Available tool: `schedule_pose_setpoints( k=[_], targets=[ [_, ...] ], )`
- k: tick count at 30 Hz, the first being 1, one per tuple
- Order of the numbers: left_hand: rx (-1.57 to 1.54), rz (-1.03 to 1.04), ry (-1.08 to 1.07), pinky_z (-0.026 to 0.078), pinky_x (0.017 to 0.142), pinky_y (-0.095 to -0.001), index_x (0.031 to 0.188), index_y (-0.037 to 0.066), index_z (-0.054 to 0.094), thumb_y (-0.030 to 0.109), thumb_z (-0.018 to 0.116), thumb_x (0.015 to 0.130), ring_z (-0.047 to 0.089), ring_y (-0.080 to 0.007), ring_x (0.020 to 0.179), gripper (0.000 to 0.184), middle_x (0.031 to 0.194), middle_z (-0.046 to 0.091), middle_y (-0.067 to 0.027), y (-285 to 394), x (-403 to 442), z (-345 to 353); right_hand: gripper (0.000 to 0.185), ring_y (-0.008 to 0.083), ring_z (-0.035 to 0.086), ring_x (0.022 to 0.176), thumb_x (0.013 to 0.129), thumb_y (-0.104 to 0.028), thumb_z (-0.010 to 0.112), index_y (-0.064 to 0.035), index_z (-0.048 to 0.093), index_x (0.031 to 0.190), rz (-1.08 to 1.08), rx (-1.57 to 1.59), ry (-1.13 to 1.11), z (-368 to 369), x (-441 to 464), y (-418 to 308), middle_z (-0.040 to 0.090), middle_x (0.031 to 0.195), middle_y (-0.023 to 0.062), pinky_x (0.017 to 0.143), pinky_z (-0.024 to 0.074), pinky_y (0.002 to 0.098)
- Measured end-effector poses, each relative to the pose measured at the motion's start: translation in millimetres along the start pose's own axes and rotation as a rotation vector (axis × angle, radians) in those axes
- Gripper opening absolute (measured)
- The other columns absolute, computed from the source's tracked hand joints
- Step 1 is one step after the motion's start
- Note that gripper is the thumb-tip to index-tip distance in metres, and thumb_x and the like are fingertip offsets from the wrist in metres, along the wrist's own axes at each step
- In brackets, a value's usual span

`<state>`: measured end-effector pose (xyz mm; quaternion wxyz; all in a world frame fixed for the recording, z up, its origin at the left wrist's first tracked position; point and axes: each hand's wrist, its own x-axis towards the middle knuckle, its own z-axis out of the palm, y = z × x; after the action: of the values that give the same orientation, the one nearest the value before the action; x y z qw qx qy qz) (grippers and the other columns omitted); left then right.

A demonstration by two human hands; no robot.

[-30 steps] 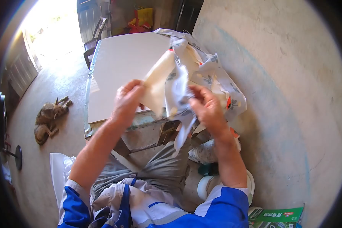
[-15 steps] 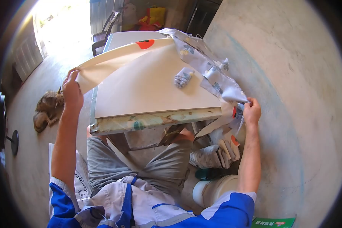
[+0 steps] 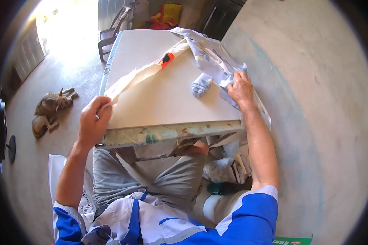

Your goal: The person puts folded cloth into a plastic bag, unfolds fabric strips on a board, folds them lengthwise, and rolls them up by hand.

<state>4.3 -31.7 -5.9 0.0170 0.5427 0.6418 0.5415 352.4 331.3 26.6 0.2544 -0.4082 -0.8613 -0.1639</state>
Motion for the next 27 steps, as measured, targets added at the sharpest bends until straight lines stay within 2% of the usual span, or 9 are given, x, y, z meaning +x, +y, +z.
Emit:
schedule_pose_setpoints(
  k=[1, 5, 13, 16, 17, 20, 21, 24, 27],
  targets=[
    [0.083, 0.081, -0.005, 0.055, 0.078, -0.0378, 0.105, 0.001, 0.067, 0.006, 0.064, 0.093, 0.071, -0.03, 0.084, 0.014, 0.092, 0.071, -0.0151, 3.6, -0.7, 0.8, 0.043, 0.0384, 0.061, 0.122, 0.085, -0.018, 0.069, -0.0007, 0.065, 0.124, 0.006, -0.039, -0.042, 7.1, 10.4, 0.1, 0.065, 0.128, 0.0199, 0.104, 0.0492, 0.0492],
    [0.147, 0.22, -0.041, 0.054, 0.073, -0.0426, 0.101, 0.0, 0.066, -0.001, 0.065, 0.087, 0.066, -0.038, 0.08, 0.015, 0.087, 0.065, -0.0185, 6.2, -2.4, 6.3, 0.049, 0.0401, 0.061, 0.122, 0.086, -0.021, 0.072, 0.0025, 0.063, 0.127, -0.181, 0.086, -0.068, 34.6, 51.2, -18.2, 0.064, 0.129, 0.024, 0.106, 0.048, 0.0495],
    [0.205, 0.234, -0.176, 0.05, 0.068, -0.0416, 0.099, 0.002, 0.067, -0.004, 0.069, 0.077, 0.062, -0.033, 0.073, 0.024, 0.084, 0.065, -0.0123, 6.8, 4.7, 2.7, 0.065, 0.0448, 0.058, 0.128, 0.082, -0.034, 0.076, -0.0002, 0.057, 0.134, -0.087, 0.053, -0.188, 107.8, 162.5, -70.4, 0.06, 0.138, 0.025, 0.11, 0.0468, 0.0512],
    [0.211, 0.216, -0.195, 0.048, 0.065, -0.0406, 0.099, 0.003, 0.068, -0.005, 0.07, 0.075, 0.06, -0.0311, 0.071, 0.026, 0.083, 0.065, -0.011, 5.9, 7.1, 1.8, 0.058, 0.0451, 0.059, 0.128, 0.085, -0.031, 0.071, -0.0011, 0.057, 0.132, -0.028, 0.011, -0.255, 140.0, 195.8, -79.3, 0.061, 0.138, 0.0258, 0.11, 0.047, 0.0513],
    [0.205, 0.203, -0.209, 0.047, 0.064, -0.04, 0.099, 0.003, 0.068, -0.005, 0.07, 0.074, 0.059, -0.0304, 0.07, 0.027, 0.083, 0.065, -0.0104, 6.3, 8.3, 1.4, 0.043, 0.0458, 0.065, 0.119, 0.088, -0.025, 0.065, -0.0023, 0.061, 0.125, -0.01, 0.022, -0.22, 147.8, 201.8, -80.7, 0.067, 0.127, 0.0275, 0.104, 0.0509, 0.0525],
    [0.166, 0.174, -0.225, 0.045, 0.063, -0.0394, 0.099, 0.005, 0.067, -0.006, 0.07, 0.072, 0.057, -0.0288, 0.068, 0.03, 0.083, 0.064, -0.009, 4.6, 8.9, 3.2, 0.031, 0.0465, 0.069, 0.108, 0.09, -0.017, 0.059, -0.0051, 0.065, 0.118, -0.037, -0.029, -0.231, 150.2, 227.0, -80.8, 0.073, 0.112, 0.0272, 0.097, 0.0543, 0.054],
    [0.17, 0.167, -0.235, 0.045, 0.063, -0.0393, 0.099, 0.005, 0.067, -0.007, 0.069, 0.071, 0.057, -0.0283, 0.068, 0.03, 0.083, 0.064, -0.0089, 4.6, 8.9, 3.1, 0.024, 0.0457, 0.071, 0.104, 0.091, -0.013, 0.055, -0.0071, 0.067, 0.111, -0.09, -0.005, -0.12, 156.4, 234.7, -73.3, 0.074, 0.106, 0.0261, 0.092, 0.056, 0.0547],
    [0.2, 0.158, -0.272, 0.044, 0.063, -0.0386, 0.1, 0.005, 0.068, -0.008, 0.068, 0.07, 0.056, -0.0267, 0.068, 0.032, 0.082, 0.063, -0.0083, 5.7, 8.7, 3.6, 0.032, 0.0439, 0.071, 0.107, 0.091, -0.015, 0.055, -0.0092, 0.067, 0.121, -0.007, -0.007, -0.013, 151.2, 260.8, -42.9, 0.074, 0.111, 0.025, 0.094, 0.0558, 0.0525],
    [0.154, 0.117, -0.333, 0.048, 0.068, -0.0397, 0.105, 0.003, 0.069, -0.006, 0.071, 0.076, 0.062, -0.0285, 0.075, 0.031, 0.09, 0.068, -0.0115, 8.1, 15.6, -4.1, 0.041, 0.0402, 0.07, 0.113, 0.091, -0.014, 0.056, -0.0124, 0.069, 0.13, 0.239, -0.08, 0.086, 142.5, 280.0, 27.3, 0.074, 0.119, 0.0209, 0.098, 0.0552, 0.0479]
  ],
)
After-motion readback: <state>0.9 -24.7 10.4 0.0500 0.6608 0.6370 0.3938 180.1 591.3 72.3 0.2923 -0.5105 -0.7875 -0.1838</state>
